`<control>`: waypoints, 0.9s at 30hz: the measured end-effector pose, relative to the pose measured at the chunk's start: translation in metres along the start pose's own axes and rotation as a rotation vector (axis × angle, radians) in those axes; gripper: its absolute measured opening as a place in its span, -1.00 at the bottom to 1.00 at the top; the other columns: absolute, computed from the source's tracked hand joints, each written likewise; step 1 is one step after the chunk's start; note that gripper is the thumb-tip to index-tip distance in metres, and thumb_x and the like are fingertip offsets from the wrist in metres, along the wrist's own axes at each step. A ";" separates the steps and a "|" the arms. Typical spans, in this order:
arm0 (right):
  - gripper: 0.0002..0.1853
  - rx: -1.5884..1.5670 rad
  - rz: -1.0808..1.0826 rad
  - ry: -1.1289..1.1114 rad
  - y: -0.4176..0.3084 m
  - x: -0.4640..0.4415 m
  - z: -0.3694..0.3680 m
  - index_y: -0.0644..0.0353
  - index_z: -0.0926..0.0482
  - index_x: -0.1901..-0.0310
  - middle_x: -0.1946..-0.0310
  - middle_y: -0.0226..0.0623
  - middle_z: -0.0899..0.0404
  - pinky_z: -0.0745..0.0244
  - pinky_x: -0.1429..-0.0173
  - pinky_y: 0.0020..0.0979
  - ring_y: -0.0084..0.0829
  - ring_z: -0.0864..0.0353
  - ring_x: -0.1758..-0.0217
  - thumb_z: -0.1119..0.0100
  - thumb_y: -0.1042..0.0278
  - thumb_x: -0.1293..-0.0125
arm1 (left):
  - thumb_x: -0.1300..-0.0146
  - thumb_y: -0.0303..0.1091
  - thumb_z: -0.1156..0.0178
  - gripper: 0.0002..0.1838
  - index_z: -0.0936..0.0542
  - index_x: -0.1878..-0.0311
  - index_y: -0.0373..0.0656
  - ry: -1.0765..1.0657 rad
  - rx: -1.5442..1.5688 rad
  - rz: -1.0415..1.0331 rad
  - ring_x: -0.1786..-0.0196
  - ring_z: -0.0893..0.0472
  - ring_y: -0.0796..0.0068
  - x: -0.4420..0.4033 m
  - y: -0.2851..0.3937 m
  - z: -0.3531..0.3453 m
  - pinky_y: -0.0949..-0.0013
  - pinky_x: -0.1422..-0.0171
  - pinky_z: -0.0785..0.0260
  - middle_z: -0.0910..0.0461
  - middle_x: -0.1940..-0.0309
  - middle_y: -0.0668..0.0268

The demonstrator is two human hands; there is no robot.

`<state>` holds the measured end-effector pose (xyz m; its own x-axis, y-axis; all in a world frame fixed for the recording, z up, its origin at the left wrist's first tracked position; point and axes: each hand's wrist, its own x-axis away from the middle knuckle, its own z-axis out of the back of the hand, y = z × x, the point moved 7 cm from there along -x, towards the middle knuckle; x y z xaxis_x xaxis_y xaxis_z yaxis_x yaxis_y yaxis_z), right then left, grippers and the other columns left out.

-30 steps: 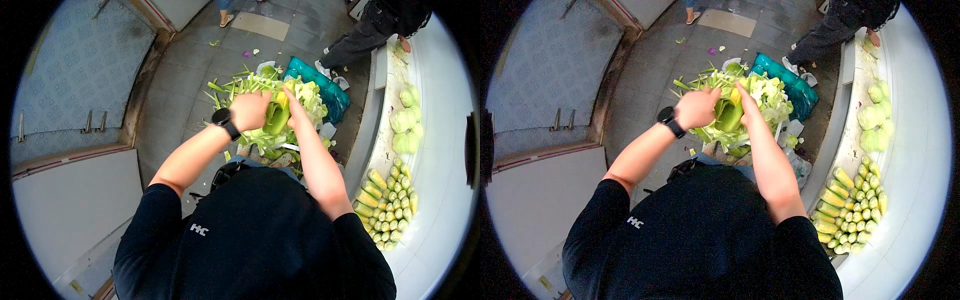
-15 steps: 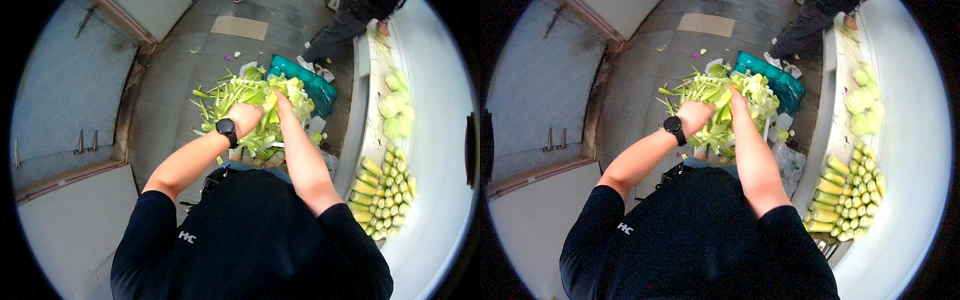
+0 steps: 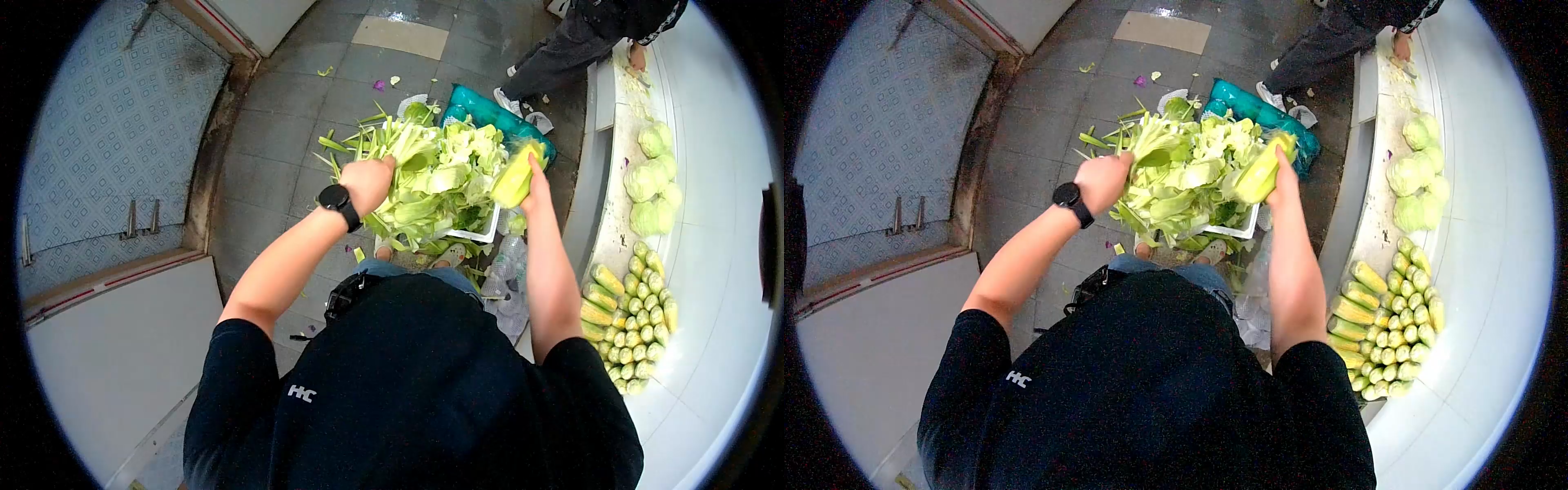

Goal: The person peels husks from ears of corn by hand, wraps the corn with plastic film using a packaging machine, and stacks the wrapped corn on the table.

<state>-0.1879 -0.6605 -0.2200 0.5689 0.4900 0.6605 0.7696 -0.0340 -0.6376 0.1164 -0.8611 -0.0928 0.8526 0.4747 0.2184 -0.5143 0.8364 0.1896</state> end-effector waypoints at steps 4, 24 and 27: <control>-0.43 -0.064 -0.120 -0.203 0.039 0.063 -0.046 0.12 -0.52 -0.21 0.00 -0.26 -0.67 -0.62 -0.09 -0.17 -0.28 -0.69 0.04 -0.05 -0.22 -0.46 | -0.29 0.04 -0.22 -0.52 -0.58 0.02 -0.23 -0.240 0.137 -0.066 0.07 -0.68 0.02 -0.013 0.016 -0.025 0.05 0.01 -0.53 -0.66 0.15 -0.03; -0.44 -0.012 0.051 -0.261 0.052 0.149 -0.128 0.19 -0.39 -0.27 0.04 -0.33 -0.61 -0.62 0.05 -0.33 -0.43 -0.66 0.08 -0.34 0.15 -0.35 | -0.38 -0.54 -0.07 -0.84 -0.43 0.01 -0.24 0.185 1.152 -0.068 0.23 -0.52 0.57 -0.023 0.063 0.012 0.44 0.09 -0.39 -0.52 0.30 0.36; -0.44 -0.262 -0.147 -0.363 0.066 0.137 -0.127 0.21 -0.38 -0.27 0.02 -0.30 -0.61 -0.63 0.03 -0.32 -0.41 -0.67 0.05 -0.34 0.17 -0.34 | -0.40 -0.57 -0.03 -0.85 -0.42 0.01 -0.26 0.188 1.253 0.033 0.18 -0.51 0.59 -0.020 0.053 0.008 0.48 0.02 -0.36 -0.51 0.26 0.34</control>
<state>-0.0222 -0.7062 -0.1209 0.3460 0.7773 0.5254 0.9082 -0.1369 -0.3955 0.0716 -0.8282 -0.0798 0.7846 0.6081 0.1211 -0.1831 0.0407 0.9822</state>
